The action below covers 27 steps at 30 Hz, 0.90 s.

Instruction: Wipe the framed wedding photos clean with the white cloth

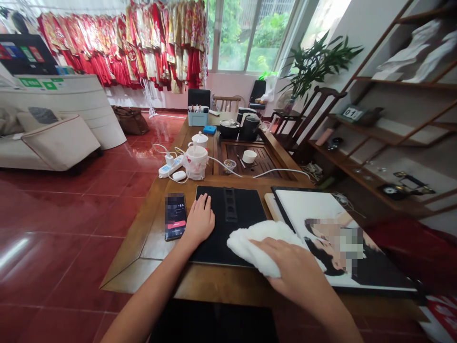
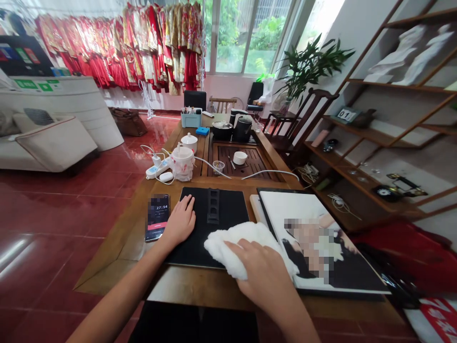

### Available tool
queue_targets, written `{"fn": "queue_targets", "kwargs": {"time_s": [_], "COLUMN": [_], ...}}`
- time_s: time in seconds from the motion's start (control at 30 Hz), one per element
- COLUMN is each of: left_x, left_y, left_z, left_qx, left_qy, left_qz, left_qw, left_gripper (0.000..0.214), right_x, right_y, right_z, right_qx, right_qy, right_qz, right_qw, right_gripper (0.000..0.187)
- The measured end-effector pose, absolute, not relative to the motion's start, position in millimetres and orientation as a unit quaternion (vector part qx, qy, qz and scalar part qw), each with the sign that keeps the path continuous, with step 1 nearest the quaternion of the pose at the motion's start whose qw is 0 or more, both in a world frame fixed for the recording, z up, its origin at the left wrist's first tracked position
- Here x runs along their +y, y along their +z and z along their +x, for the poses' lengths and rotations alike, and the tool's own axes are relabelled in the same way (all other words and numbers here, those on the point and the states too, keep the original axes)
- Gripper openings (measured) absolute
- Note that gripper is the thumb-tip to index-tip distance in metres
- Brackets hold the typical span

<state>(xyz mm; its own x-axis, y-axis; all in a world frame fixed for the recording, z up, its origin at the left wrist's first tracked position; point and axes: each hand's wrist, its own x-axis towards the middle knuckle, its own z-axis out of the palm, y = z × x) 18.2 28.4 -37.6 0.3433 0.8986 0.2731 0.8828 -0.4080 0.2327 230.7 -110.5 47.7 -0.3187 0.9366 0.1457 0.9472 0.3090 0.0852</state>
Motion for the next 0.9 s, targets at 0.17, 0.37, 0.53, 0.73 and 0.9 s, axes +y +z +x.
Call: {"fn": "queue_targets", "kwargs": {"time_s": [0.17, 0.37, 0.53, 0.73, 0.9], "left_x": [29, 30, 29, 28, 27], "left_y": [-39, -41, -40, -40, -40], "left_z": [18, 18, 20, 22, 23], "left_qx": [0.542, 0.541, 0.546, 0.55, 0.557], "left_qy": [0.193, 0.2, 0.198, 0.2, 0.198], "left_qz": [0.818, 0.817, 0.814, 0.811, 0.806], "left_qw": [0.019, 0.016, 0.018, 0.025, 0.022], "left_gripper": [0.049, 0.048, 0.047, 0.048, 0.048], "right_x": [-84, -24, 22, 34, 35], "right_y": [66, 52, 26, 16, 17], "right_z": [235, 225, 224, 226, 227], "right_qx": [-0.785, -0.77, -0.786, -0.795, -0.803], "right_qy": [-0.104, -0.152, -0.103, -0.089, -0.073], "right_qz": [-0.604, -0.609, -0.603, -0.593, -0.587], "right_qw": [0.087, 0.112, 0.092, 0.09, 0.074], "right_gripper": [0.06, 0.065, 0.067, 0.071, 0.067]}}
